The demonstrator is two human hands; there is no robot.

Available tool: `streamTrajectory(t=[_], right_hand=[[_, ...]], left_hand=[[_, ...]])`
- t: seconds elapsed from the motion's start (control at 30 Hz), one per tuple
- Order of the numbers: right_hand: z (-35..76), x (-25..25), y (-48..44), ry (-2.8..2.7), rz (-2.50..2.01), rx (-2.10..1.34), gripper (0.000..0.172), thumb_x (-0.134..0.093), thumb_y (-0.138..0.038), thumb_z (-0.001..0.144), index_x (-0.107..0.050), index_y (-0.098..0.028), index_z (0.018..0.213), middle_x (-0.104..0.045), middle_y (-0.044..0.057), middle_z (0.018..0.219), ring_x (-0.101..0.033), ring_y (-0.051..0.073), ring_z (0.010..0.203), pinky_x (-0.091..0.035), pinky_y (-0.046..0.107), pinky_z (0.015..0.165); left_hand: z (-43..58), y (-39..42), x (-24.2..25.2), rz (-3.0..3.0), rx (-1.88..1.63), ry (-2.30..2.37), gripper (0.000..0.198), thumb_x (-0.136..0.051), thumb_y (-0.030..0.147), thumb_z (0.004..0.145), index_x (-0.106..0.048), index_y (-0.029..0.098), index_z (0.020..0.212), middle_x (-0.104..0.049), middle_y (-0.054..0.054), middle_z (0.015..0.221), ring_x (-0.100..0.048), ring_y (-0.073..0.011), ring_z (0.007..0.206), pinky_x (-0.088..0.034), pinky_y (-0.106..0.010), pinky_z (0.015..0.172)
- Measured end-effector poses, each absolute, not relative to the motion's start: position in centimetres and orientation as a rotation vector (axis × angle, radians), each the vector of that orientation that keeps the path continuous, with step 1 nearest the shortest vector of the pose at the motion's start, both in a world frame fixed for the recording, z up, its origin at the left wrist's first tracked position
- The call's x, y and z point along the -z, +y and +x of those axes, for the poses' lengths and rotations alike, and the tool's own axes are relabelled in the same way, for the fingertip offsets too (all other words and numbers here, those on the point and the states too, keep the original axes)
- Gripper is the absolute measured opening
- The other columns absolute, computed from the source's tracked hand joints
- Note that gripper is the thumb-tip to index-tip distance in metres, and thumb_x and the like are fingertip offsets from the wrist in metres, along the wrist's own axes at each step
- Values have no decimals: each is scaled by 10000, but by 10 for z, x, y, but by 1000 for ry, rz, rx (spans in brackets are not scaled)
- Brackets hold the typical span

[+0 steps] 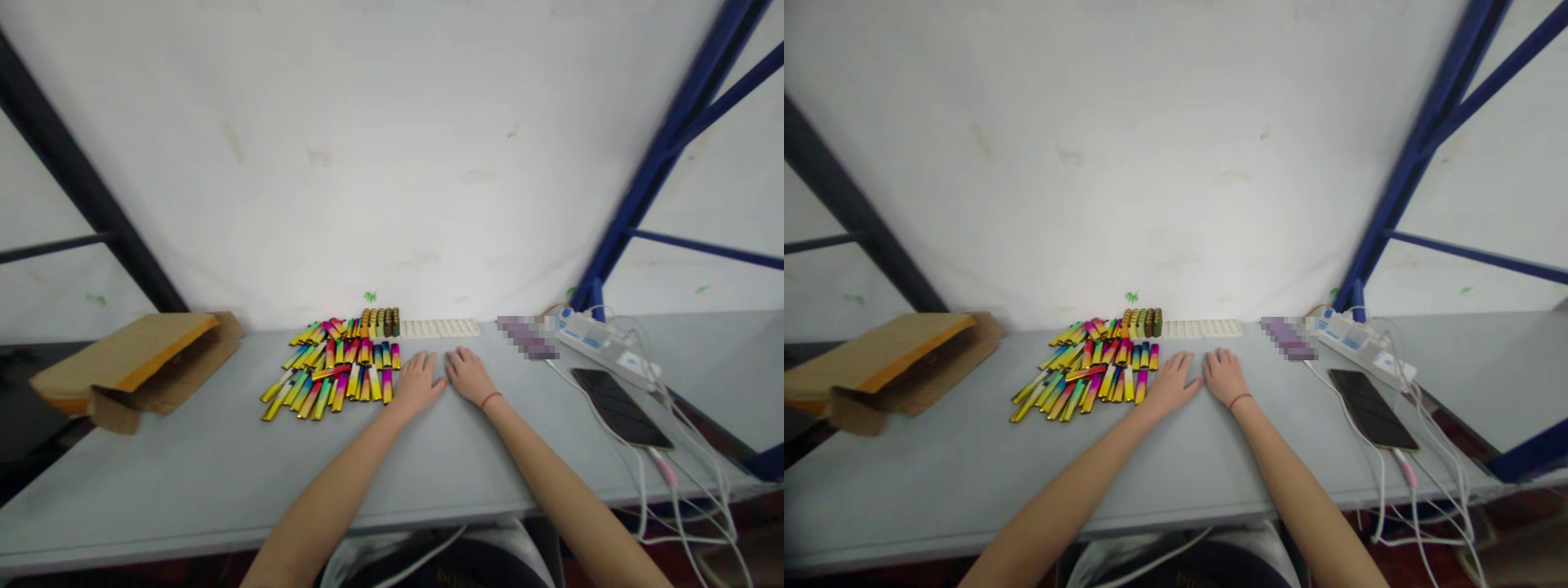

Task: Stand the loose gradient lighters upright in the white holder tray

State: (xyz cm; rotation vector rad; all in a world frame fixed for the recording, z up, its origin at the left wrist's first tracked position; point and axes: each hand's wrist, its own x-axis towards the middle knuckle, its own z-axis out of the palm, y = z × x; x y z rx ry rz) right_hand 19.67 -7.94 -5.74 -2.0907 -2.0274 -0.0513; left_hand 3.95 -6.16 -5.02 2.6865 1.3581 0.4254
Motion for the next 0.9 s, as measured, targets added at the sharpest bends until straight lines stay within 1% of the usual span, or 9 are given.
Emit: streamTrajectory(t=[0.13,0.23,0.33,0.4,0.43,0.5,0.67,0.77,0.9], right_hand=[[189,60,-89,-1994,-2076,102,401,-401,-221,980,-588,-169,1331,-533,197,1403,-451,306,1321,-347,437,1079],[192,54,-89,-2110,-1809,-27,367,-458,-104,901,-701,-185,1163,-603,148,1343,-506,255,1269,-356,391,1080],[188,45,-89,-2296,-1456,-203,314,-471,-36,823,-751,-175,857,-728,86,1079,-612,203,1053,-404,325,1005],[180,40,-92,-2341,-1391,-204,277,-477,-71,839,-725,-163,758,-736,64,859,-620,195,877,-424,316,925],[176,38,-94,-2348,-1400,-176,266,-483,-102,859,-712,-160,738,-729,58,812,-606,192,818,-425,311,886],[170,34,-98,-2354,-1445,-126,263,-486,-172,910,-699,-157,756,-726,53,800,-588,184,766,-418,295,824],[165,31,-103,-2225,-1739,-83,474,-319,-287,1034,-712,-156,803,-742,78,832,-642,169,794,-406,251,749],[162,32,-101,-2148,-1891,-50,519,-299,-317,1037,-738,-160,812,-760,95,851,-674,174,800,-412,248,722],[165,34,-95,-2025,-2015,22,504,-328,-327,1010,-766,-136,848,-764,144,886,-687,205,818,-419,263,695]], left_hand=[[35,-63,52,2711,-395,1346,505,-423,424,972,-515,146,1383,-445,-153,1523,-377,-284,1429,-280,-430,1186],[34,-64,53,2691,-424,1333,536,-433,407,963,-462,138,1426,-464,-148,1511,-385,-273,1423,-285,-435,1182],[31,-65,53,2663,-438,1308,590,-471,344,929,-400,113,1467,-483,-150,1493,-401,-263,1409,-285,-415,1180],[29,-65,52,2643,-446,1296,609,-477,277,902,-378,120,1482,-494,-143,1482,-407,-251,1404,-283,-399,1178],[29,-65,51,2630,-458,1290,616,-475,250,890,-374,127,1485,-506,-138,1470,-419,-243,1393,-291,-390,1172],[28,-65,49,2592,-504,1288,624,-469,213,871,-380,132,1484,-536,-134,1434,-461,-230,1353,-320,-371,1152],[30,-63,46,2456,-620,1331,609,-492,208,850,-435,109,1449,-592,-134,1368,-541,-221,1259,-383,-337,1107],[33,-62,46,2472,-640,1320,529,-500,232,870,-510,146,1392,-620,-110,1328,-553,-218,1234,-387,-346,1100],[36,-64,46,2516,-601,1344,346,-490,292,915,-650,181,1201,-656,-89,1237,-571,-219,1178,-409,-363,1069]])
